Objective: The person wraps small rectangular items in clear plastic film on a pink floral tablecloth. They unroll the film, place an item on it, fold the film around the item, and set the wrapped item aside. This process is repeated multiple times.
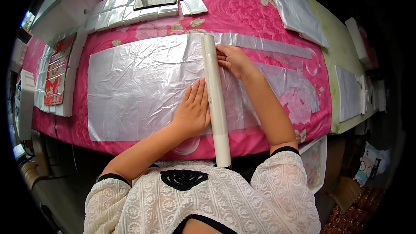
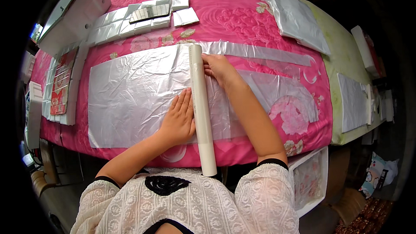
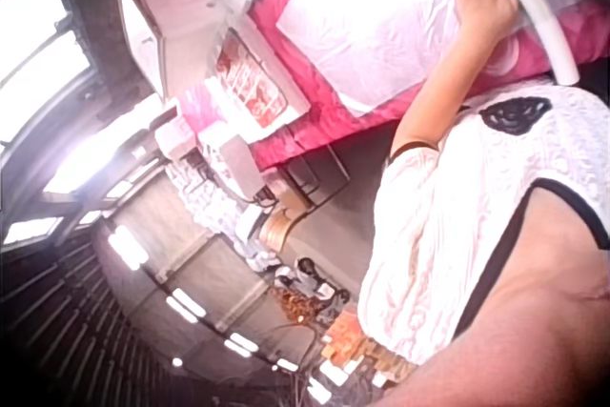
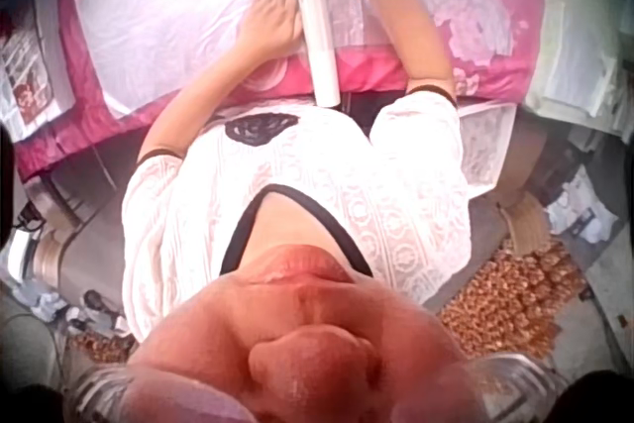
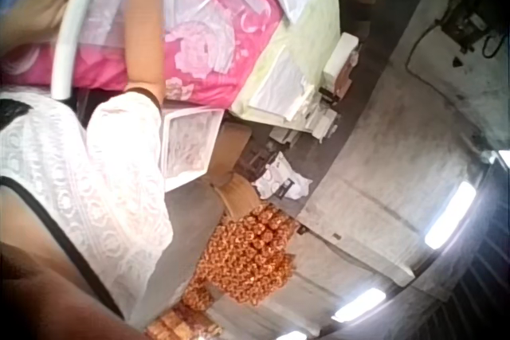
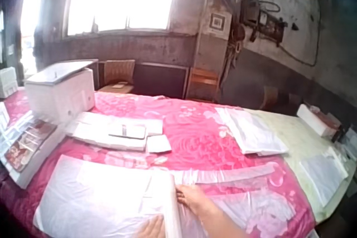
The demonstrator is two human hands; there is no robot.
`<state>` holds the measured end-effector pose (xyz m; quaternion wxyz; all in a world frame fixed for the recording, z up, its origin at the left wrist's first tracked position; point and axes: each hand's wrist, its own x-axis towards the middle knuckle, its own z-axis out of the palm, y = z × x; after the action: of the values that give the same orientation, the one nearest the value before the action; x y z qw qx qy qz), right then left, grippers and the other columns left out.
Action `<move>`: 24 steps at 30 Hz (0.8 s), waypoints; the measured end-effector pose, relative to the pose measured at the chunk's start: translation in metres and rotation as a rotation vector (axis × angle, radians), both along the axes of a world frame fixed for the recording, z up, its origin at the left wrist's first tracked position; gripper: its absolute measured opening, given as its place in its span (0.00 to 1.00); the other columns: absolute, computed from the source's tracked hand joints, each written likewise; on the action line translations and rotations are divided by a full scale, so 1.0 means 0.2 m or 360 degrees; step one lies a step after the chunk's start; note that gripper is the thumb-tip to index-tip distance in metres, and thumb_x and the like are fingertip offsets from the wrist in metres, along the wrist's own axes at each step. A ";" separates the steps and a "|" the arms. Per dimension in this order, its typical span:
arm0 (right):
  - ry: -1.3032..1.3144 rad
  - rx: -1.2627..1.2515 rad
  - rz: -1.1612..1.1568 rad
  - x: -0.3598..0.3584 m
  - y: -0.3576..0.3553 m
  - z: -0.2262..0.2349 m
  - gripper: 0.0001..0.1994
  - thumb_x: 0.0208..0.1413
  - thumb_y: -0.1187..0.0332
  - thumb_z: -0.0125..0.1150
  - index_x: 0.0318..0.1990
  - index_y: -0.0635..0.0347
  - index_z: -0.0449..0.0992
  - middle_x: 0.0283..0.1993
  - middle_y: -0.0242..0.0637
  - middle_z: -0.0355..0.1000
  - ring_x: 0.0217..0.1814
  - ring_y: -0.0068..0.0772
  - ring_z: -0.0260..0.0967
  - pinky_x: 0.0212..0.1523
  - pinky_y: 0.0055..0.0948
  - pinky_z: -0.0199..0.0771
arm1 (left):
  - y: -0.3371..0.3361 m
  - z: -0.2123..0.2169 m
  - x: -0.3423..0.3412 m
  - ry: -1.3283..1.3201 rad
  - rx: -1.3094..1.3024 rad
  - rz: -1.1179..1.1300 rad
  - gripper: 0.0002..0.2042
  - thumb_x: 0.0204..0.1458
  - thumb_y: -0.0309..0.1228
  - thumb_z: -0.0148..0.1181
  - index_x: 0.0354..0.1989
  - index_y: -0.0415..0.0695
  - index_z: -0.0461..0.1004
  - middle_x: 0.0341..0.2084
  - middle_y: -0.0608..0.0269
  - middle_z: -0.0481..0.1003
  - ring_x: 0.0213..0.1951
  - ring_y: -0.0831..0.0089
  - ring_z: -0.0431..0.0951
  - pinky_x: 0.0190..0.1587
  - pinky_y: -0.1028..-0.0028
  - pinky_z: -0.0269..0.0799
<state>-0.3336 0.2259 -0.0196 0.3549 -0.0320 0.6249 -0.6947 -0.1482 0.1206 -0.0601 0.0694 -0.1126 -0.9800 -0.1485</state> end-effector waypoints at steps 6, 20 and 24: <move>-0.0309 -0.0860 -0.0742 -0.40 0.15 -0.12 0.09 0.53 0.69 0.53 0.38 0.67 0.70 0.40 0.45 0.70 0.38 0.46 0.70 0.51 0.43 0.70 | 0.00 0.00 0.00 0.0006 0.0020 -0.0005 0.32 0.50 0.37 0.39 0.60 0.25 0.50 0.62 0.35 0.49 0.66 0.48 0.46 0.66 0.57 0.38; 0.0628 -0.0852 -0.1317 -0.86 0.97 0.70 0.17 0.64 0.68 0.31 0.46 0.67 0.68 0.49 0.48 0.71 0.51 0.46 0.69 0.50 0.41 0.70 | 0.00 0.00 0.01 -0.0025 -0.0003 0.0019 0.32 0.50 0.37 0.39 0.61 0.25 0.49 0.63 0.36 0.48 0.66 0.49 0.45 0.67 0.58 0.36; 0.0871 -0.0886 -0.0647 -0.45 0.46 0.87 0.14 0.63 0.68 0.38 0.47 0.63 0.70 0.47 0.42 0.73 0.46 0.34 0.72 0.45 0.27 0.73 | 0.00 0.00 0.01 -0.0014 0.0037 0.0018 0.32 0.50 0.37 0.39 0.60 0.25 0.50 0.62 0.35 0.49 0.66 0.49 0.45 0.66 0.58 0.36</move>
<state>-0.4227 0.3186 0.1551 0.0103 -0.1857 0.4784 -0.8582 -0.1469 0.1201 -0.0601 0.0674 -0.1055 -0.9792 -0.1599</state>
